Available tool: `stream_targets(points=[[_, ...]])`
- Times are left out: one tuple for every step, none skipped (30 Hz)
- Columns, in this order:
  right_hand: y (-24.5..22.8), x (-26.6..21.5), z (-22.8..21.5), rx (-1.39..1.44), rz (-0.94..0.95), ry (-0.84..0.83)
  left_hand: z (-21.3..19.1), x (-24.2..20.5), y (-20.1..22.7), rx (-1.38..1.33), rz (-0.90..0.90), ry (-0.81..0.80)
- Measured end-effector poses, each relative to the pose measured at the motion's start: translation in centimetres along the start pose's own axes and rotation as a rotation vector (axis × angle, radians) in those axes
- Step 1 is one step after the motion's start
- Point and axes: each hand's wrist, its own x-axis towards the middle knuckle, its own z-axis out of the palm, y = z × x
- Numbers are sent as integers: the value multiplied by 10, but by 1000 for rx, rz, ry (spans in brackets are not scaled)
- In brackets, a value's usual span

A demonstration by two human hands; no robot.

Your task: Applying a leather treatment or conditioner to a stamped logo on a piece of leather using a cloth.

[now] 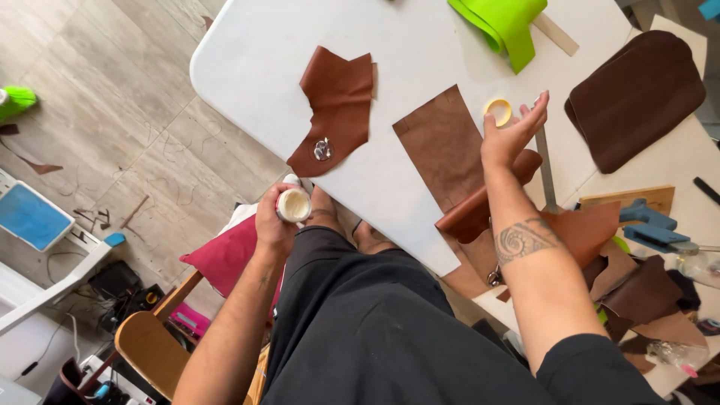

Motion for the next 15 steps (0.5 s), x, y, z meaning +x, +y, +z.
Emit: stream_targets(points=[[3, -1, -2, 8, 3, 4, 4, -7, 1, 7, 6, -3], [4, 1, 3, -33, 5, -41, 7, -12, 5, 34, -13, 16], [4, 2, 7, -75, 5, -86, 9, -17, 8, 60, -33, 35], [10, 3, 11, -61, 9, -95, 17, -24, 16, 68, -24, 46], [15, 3, 15, -106, -22, -82, 25, -31, 23, 90, -19, 36], [19, 5, 19, -151, -57, -68, 34, -38, 30, 108, -14, 25], [23, 3, 21, -137, -58, -75, 29, -34, 24, 113, -3, 36], [26, 3, 22, -175, -57, -23, 26, -32, 17, 124, -1, 34], [28, 2, 23, -213, -56, 30, 21, -30, 12, 134, 1, 33], [10, -6, 21, -194, -65, 28, 27, -31, 9, 133, 21, 40], [-8, -14, 18, -68, -208, -28, 32, -32, 7, 323, 113, 4], [-26, -21, 12, 53, -353, -76, 40, -32, 5, 512, 202, -36], [-49, -43, 10, 66, -364, -71, 44, -26, -1, 508, 220, -32], [-71, -66, 10, 96, -639, -114, 46, -22, -8, 657, 314, -90], [-94, -91, 9, 128, -915, -149, 46, -18, -15, 809, 405, -145]])
